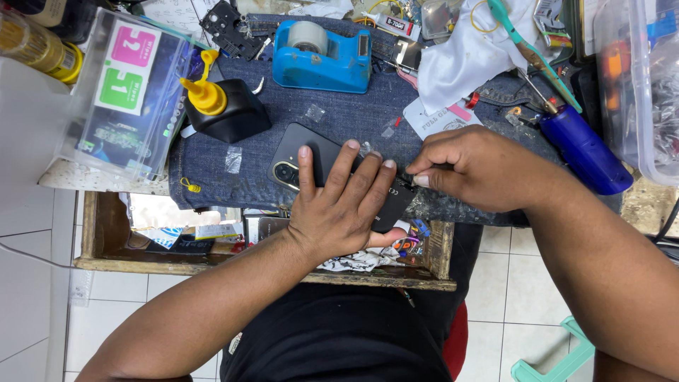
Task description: The person works on a mobile phone by prying open the back casing with a small tool and wiping the internal components.
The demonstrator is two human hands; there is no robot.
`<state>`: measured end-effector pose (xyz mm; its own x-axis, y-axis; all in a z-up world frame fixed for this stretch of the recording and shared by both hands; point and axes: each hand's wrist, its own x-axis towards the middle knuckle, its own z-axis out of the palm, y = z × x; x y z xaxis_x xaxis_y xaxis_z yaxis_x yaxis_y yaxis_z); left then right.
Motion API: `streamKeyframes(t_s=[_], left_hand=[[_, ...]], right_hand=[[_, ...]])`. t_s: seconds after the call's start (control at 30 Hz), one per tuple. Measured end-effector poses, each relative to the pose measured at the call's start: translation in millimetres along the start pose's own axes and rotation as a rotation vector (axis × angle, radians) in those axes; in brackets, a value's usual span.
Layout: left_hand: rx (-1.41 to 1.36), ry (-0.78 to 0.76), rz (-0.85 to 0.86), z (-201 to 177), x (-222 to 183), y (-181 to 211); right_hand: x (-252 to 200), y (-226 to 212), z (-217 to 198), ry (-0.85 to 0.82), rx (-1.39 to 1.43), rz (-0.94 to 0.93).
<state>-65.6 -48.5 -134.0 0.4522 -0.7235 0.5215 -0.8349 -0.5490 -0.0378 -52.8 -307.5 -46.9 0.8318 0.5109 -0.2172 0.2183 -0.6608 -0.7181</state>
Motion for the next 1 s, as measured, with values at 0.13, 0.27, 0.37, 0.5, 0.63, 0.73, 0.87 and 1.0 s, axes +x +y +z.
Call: streamKeyframes(t_s=[0.13, 0.27, 0.37, 0.5, 0.63, 0.73, 0.87, 1.0], left_hand=[[0.013, 0.009, 0.006, 4, -2, 1], [0.016, -0.003, 0.001, 1, -1, 1], [-0.014, -0.035, -0.018, -4, 3, 1], [-0.089, -0.099, -0.076, -9, 6, 1], [-0.124, -0.120, -0.093, -13, 10, 1], [-0.134, -0.119, -0.098, -14, 10, 1], [-0.145, -0.132, -0.103, -13, 11, 1], [-0.138, -0.142, -0.092, -11, 9, -1]], right_hand=[[1, -3, -1, -0.026, -0.002, 0.047], [1, -8, -1, -0.006, -0.038, 0.038], [-5, -17, 4, 0.088, -0.202, -0.050], [4, -24, 3, 0.048, -0.380, -0.110], [15, -27, -7, -0.134, -0.402, 0.064], [23, -23, -12, -0.196, -0.334, 0.036], [23, -14, -14, -0.231, -0.232, -0.018], [24, -14, -15, -0.254, -0.201, -0.035]])
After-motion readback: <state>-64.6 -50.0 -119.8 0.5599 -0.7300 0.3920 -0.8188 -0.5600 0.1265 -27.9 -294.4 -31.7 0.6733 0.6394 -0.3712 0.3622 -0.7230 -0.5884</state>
